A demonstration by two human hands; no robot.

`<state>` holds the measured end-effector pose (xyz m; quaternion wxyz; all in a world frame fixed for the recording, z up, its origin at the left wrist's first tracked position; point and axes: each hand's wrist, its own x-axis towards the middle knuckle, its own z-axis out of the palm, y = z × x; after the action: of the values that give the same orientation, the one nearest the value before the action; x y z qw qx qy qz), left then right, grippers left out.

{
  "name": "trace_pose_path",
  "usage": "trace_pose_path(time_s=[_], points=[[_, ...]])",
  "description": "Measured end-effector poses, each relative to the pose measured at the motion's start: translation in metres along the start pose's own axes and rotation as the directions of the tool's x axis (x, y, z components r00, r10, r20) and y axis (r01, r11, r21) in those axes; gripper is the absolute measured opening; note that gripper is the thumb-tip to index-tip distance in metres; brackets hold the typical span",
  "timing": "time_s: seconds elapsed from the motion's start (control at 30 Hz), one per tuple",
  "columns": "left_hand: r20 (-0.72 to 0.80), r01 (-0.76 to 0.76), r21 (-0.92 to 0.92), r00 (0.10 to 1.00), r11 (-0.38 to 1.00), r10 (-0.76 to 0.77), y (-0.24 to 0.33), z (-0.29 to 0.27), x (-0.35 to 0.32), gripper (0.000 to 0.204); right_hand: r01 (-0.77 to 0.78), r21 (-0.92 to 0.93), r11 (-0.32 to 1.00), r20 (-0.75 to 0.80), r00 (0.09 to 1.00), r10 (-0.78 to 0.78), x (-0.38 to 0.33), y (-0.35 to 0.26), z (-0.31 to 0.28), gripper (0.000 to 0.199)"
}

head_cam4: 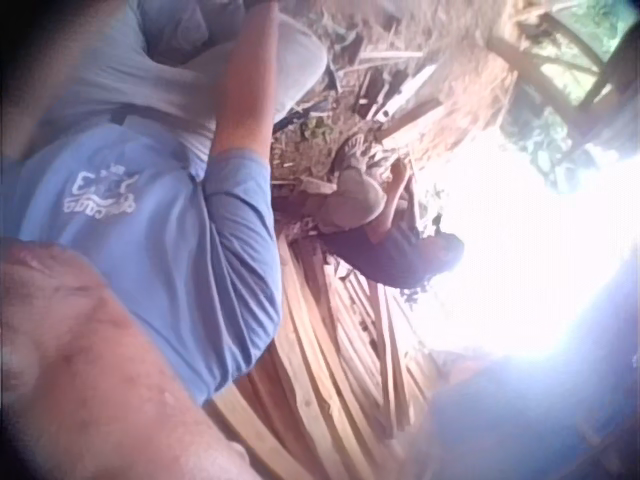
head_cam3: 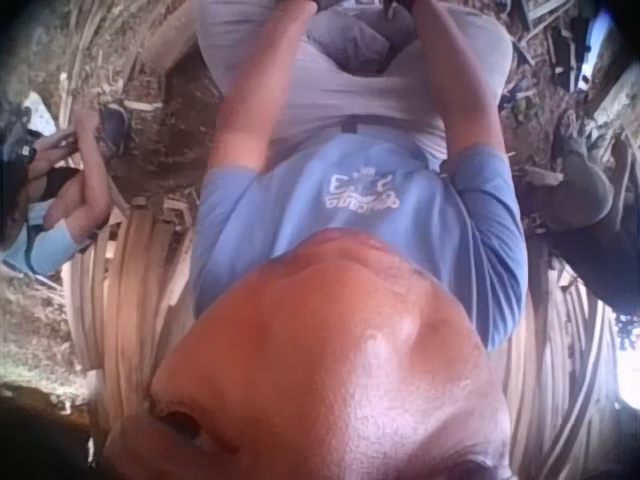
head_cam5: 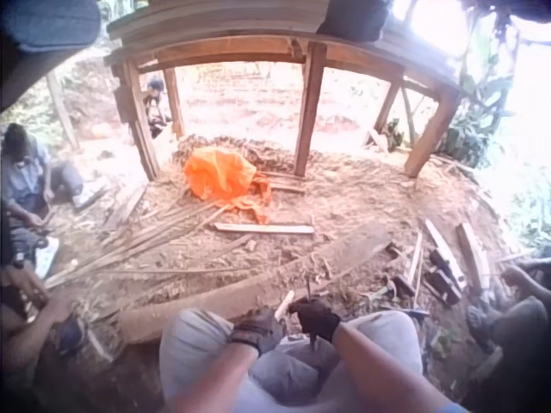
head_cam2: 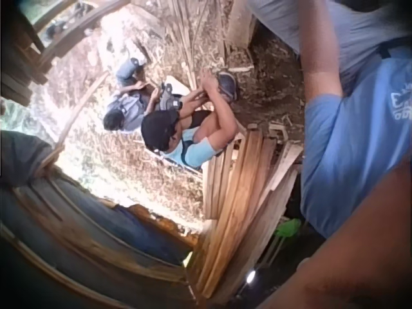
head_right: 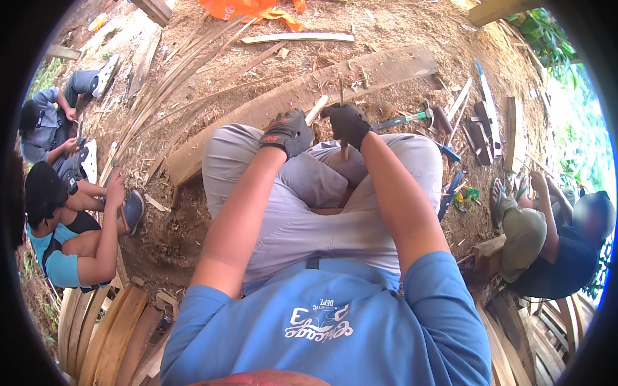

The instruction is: The person sits cross-legged on the ground and uses a knife to carve a small piece of wood held in their left hand. They repeatedly scrape the blade along the wood to shape it, occasionally pausing to inspect the piece. Other people are visible in the background working on similar tasks.

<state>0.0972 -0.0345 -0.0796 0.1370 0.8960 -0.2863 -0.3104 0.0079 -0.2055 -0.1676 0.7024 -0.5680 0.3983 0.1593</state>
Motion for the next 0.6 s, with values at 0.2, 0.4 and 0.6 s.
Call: trace_pose_path(time_s=[0.2, 0.4, 0.6], points=[[0.009, -0.017, 0.078, 1.0, 0.997, 0.016, -0.005, 0.016, 0.028, 0.032, 0.361, -0.93, 0.069, 0.32, 0.888, -0.331, 0.021, -0.031, 0.007, 0.035], [0.045, -0.038, 0.115, 0.998, 0.993, 0.033, -0.004, 0.016, 0.046, 0.03, 0.048, -0.991, 0.128, 0.026, 0.985, -0.168, 0.02, -0.05, 0.028, 0.033], [0.088, -0.011, 0.008, 0.996, 1.0, 0.01, 0.013, 0.006, 0.038, 0.034, -0.091, -0.98, 0.18, -0.131, 0.966, -0.225, 0.038, -0.032, 0.02, 0.031]])
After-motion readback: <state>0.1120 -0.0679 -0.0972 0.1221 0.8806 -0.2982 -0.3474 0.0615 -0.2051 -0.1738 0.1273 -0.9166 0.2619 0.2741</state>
